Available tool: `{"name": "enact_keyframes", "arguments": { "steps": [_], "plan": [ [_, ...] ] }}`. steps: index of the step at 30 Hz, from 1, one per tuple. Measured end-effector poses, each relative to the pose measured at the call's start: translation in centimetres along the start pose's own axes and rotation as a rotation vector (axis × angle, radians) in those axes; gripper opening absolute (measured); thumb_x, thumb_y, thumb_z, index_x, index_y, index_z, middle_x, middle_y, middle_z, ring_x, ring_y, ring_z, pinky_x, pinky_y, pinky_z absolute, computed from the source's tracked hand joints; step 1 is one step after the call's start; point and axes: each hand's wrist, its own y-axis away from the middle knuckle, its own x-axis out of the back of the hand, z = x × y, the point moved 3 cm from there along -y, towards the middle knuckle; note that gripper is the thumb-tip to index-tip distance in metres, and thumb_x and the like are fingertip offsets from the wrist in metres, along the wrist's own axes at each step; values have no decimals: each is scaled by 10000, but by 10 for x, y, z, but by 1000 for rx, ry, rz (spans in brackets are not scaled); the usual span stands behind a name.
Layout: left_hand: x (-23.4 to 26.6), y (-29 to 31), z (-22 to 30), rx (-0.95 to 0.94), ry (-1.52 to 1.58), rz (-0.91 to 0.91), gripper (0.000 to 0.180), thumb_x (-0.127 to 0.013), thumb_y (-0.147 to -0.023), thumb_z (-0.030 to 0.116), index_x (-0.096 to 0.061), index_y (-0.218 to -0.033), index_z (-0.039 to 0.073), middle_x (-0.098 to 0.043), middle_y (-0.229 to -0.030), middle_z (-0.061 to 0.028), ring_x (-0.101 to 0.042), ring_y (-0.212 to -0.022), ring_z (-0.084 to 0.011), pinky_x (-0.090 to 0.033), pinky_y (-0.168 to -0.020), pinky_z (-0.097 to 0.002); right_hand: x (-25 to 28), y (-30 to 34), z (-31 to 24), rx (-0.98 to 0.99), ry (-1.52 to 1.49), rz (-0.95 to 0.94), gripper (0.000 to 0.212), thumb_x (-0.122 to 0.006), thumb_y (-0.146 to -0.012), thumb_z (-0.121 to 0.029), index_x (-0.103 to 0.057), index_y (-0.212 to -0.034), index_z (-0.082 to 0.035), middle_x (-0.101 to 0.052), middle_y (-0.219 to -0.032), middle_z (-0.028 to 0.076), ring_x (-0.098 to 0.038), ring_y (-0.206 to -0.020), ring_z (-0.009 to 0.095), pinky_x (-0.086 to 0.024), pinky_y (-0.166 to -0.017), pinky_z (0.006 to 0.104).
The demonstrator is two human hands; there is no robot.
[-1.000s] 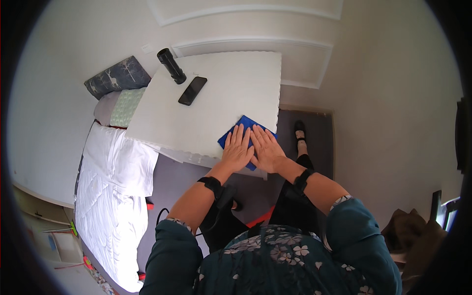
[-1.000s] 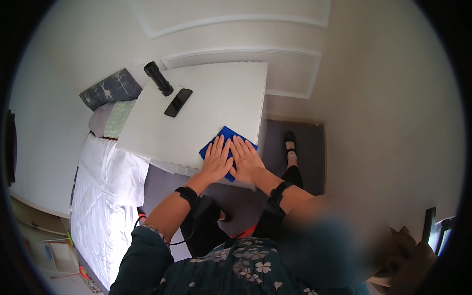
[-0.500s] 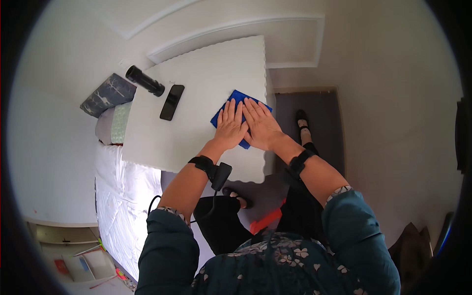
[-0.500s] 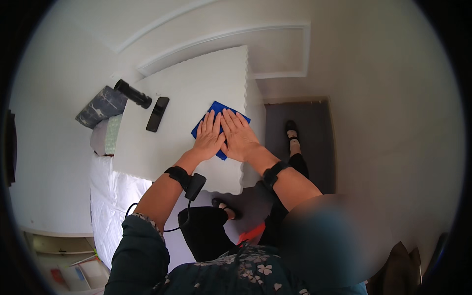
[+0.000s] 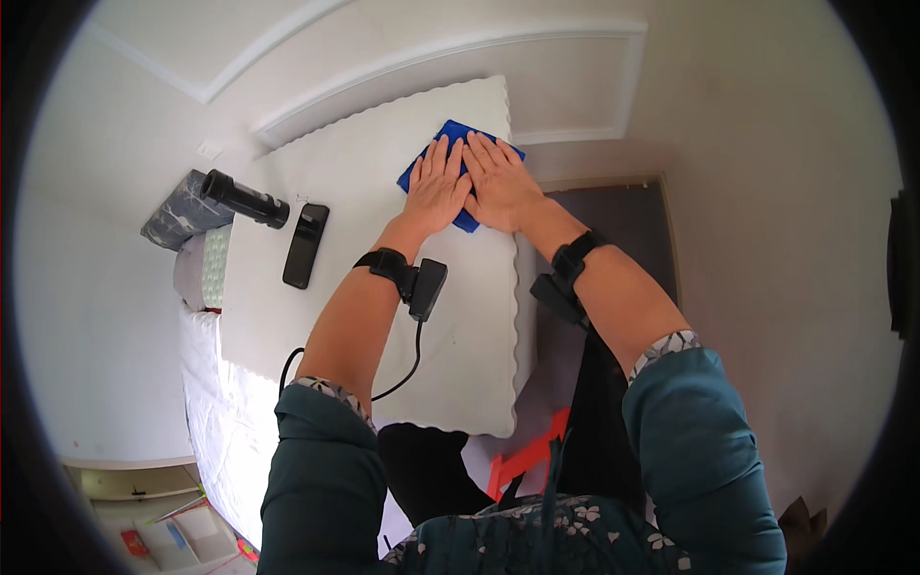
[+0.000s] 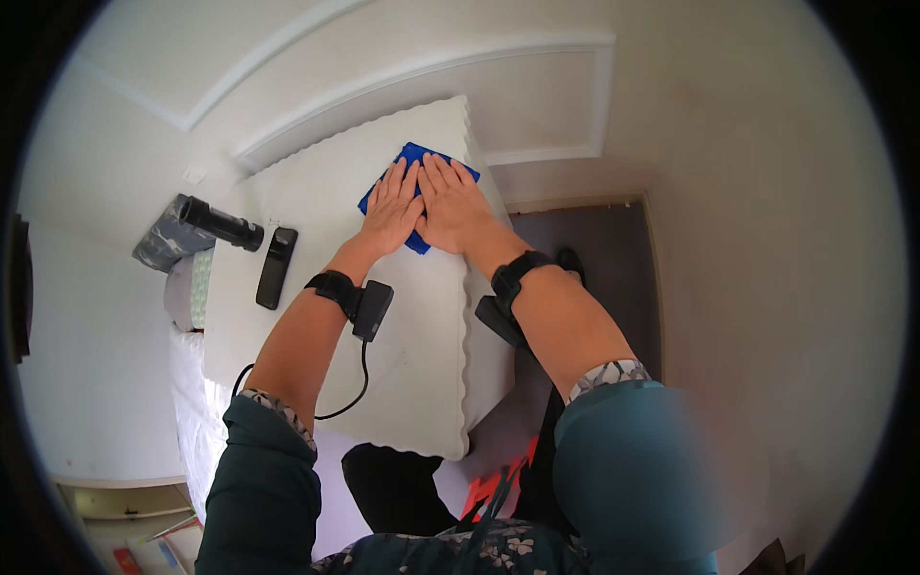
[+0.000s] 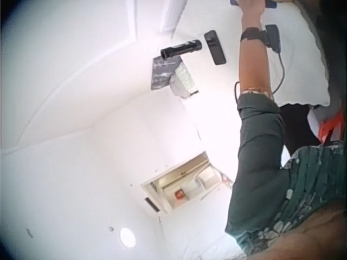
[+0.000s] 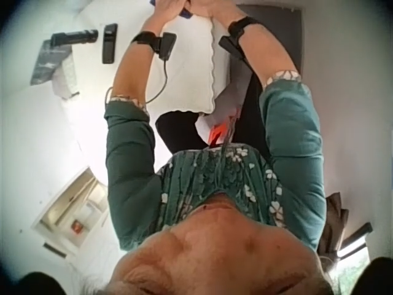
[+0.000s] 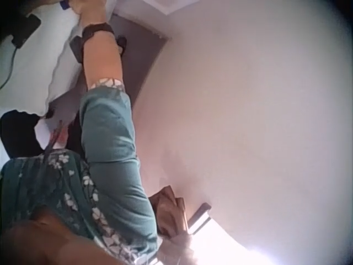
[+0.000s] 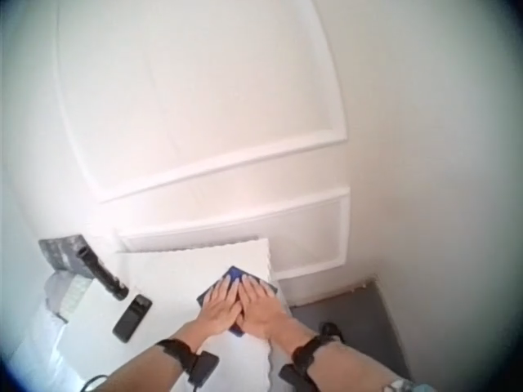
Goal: Wiping down a white cabinet and wall molding with a blue cloth.
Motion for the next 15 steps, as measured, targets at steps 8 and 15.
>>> {"name": "enact_keyframes", "arguments": {
  "steps": [8,15],
  "plan": [
    [2,-52,-22,130,4,83,632,-282,-1003,428,-193,-1549,122,-145,-1608,-146,-119,-1488,-305,-95,-1192,-463,-10,-71,37,89,-102,-37,650,-345,-948,-342,-281,-1507,-15,-236,-1588,148,-159,-1485,266,-85,-1208,401],
    [7,-59,-35,110,-13,189,596,-317,-1012,414,-269,-1526,116,-225,-1585,-153,-193,-1466,-332,-156,-1180,-477,-4,-76,22,-33,37,141,585,-335,-960,-309,-349,-1481,-42,-287,-1563,158,-195,-1470,297,-100,-1200,451]
  ]
}}
